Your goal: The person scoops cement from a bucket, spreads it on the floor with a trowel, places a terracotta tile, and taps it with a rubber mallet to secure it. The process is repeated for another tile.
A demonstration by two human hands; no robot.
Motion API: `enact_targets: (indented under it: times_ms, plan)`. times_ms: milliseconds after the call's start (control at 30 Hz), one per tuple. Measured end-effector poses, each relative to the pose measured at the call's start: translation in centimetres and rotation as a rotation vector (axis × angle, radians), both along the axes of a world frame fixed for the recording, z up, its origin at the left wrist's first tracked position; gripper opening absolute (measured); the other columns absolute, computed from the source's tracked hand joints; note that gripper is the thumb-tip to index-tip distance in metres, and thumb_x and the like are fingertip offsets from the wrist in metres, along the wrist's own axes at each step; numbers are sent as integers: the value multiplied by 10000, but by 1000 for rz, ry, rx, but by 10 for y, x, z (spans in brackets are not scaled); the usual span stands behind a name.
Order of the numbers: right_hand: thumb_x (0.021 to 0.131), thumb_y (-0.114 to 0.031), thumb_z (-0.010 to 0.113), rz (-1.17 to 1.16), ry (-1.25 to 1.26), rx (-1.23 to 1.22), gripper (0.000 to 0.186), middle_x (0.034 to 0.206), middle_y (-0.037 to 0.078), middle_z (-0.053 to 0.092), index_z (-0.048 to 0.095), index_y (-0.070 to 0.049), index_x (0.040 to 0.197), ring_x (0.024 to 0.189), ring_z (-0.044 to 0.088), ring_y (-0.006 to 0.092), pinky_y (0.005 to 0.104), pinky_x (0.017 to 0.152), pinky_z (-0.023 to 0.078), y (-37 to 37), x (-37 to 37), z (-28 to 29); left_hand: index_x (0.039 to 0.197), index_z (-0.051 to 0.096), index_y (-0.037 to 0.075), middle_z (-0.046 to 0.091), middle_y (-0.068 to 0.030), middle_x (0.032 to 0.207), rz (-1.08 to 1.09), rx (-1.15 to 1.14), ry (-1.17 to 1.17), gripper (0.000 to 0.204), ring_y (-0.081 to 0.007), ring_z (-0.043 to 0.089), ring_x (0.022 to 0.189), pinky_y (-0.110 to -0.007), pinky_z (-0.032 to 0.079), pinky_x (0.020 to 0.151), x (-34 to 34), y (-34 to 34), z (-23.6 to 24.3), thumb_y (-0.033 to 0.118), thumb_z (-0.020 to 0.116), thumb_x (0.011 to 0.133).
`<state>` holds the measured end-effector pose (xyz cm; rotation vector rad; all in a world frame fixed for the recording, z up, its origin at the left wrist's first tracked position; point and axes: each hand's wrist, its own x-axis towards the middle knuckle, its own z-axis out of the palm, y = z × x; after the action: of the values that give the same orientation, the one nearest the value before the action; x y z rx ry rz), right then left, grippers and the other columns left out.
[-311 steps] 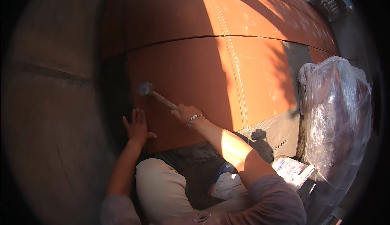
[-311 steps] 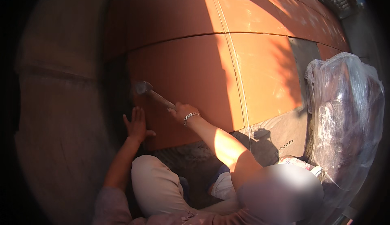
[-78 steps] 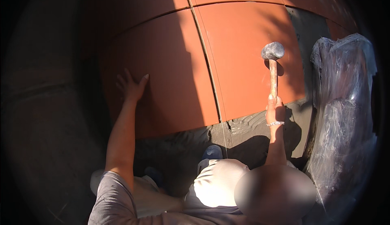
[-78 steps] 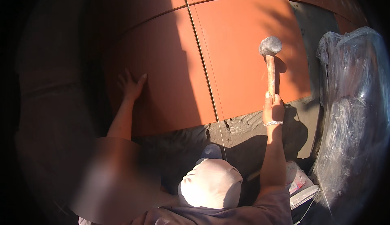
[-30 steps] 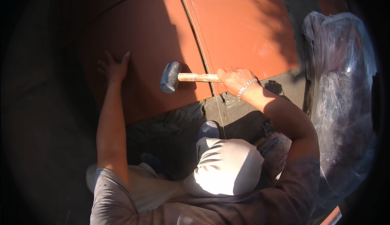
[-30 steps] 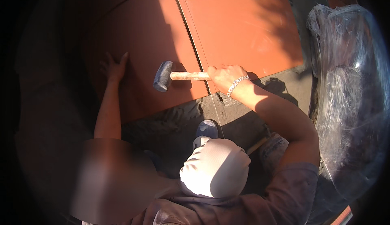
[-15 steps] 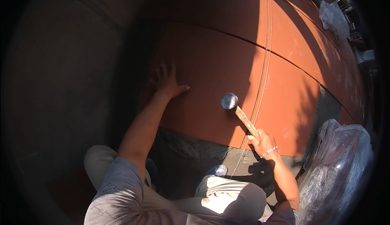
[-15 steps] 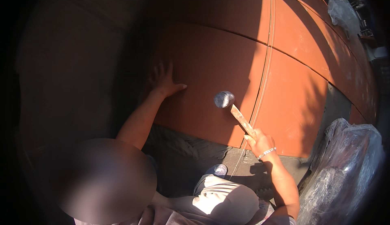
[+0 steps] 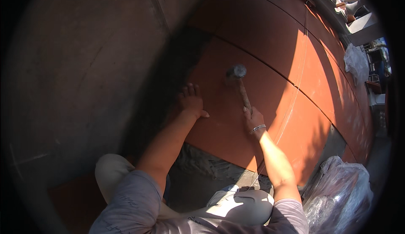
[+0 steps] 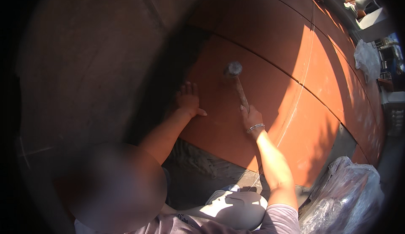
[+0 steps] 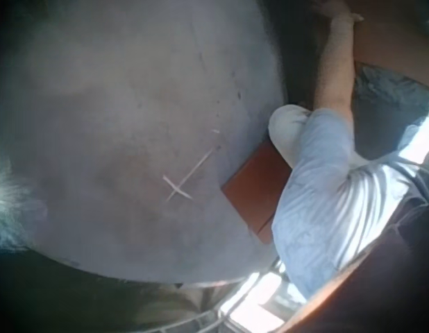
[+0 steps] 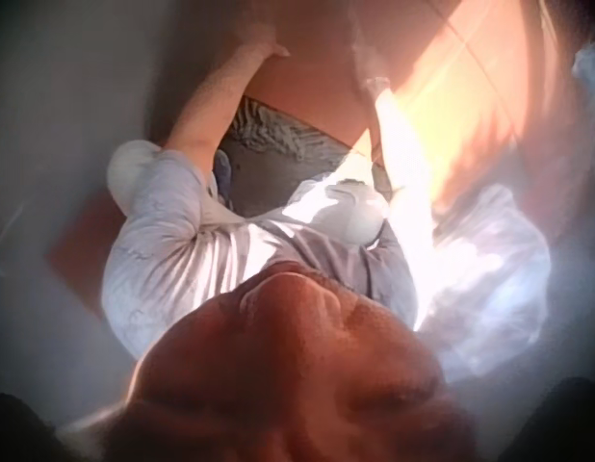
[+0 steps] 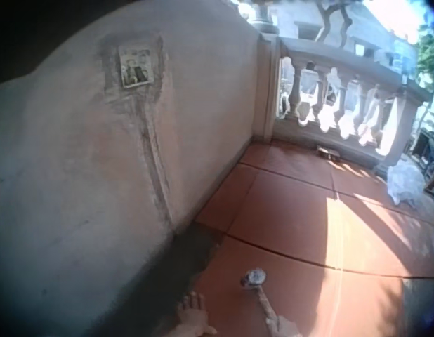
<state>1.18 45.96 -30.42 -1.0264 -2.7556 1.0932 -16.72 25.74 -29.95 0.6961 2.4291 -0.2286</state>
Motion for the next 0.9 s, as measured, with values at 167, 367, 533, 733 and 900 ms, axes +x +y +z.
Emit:
enact_targets:
  times_ms: [167,367,533,733,900]
  plan:
    - [972,-479,529,-121,169,-258,468,674,180,617,576,-17,911,660,652,349,443,610,488,1,-10,0,1550,103,27,131,-229,1607,14,46,-51,1326,-381,194,1477,-507,252,1163,-4,0,5,576,861,611]
    - [974,-466,536,107,-86,151,436,627,119,596,578,-37,908,613,637,269,383,578,487,-4,-32,-5,1543,105,0,147,-248,1597,-2,30,-66,1342,-409,204,1465,-498,242,1169,-2,-1,-1,572,869,600]
    - [971,-468,529,-27,159,-334,435,693,193,635,596,-38,962,693,648,402,442,624,504,-6,-43,-5,1542,111,-4,169,-252,1590,-25,58,-30,1335,-418,217,1456,-510,246,1161,-2,0,0,567,870,603]
    - [966,-499,520,117,19,64,481,746,211,649,591,-23,956,720,648,424,465,628,497,-15,-53,-10,1540,123,-6,170,-258,1587,-32,23,-36,1342,-420,224,1453,-497,262,1155,-3,1,0,587,867,592]
    - [961,-518,514,154,-87,19,496,793,232,659,591,-28,962,769,641,458,502,651,488,-20,-56,-10,1536,142,-4,185,-257,1584,-14,54,-25,1342,-424,232,1450,-514,261,1150,-1,1,-8,586,874,578]
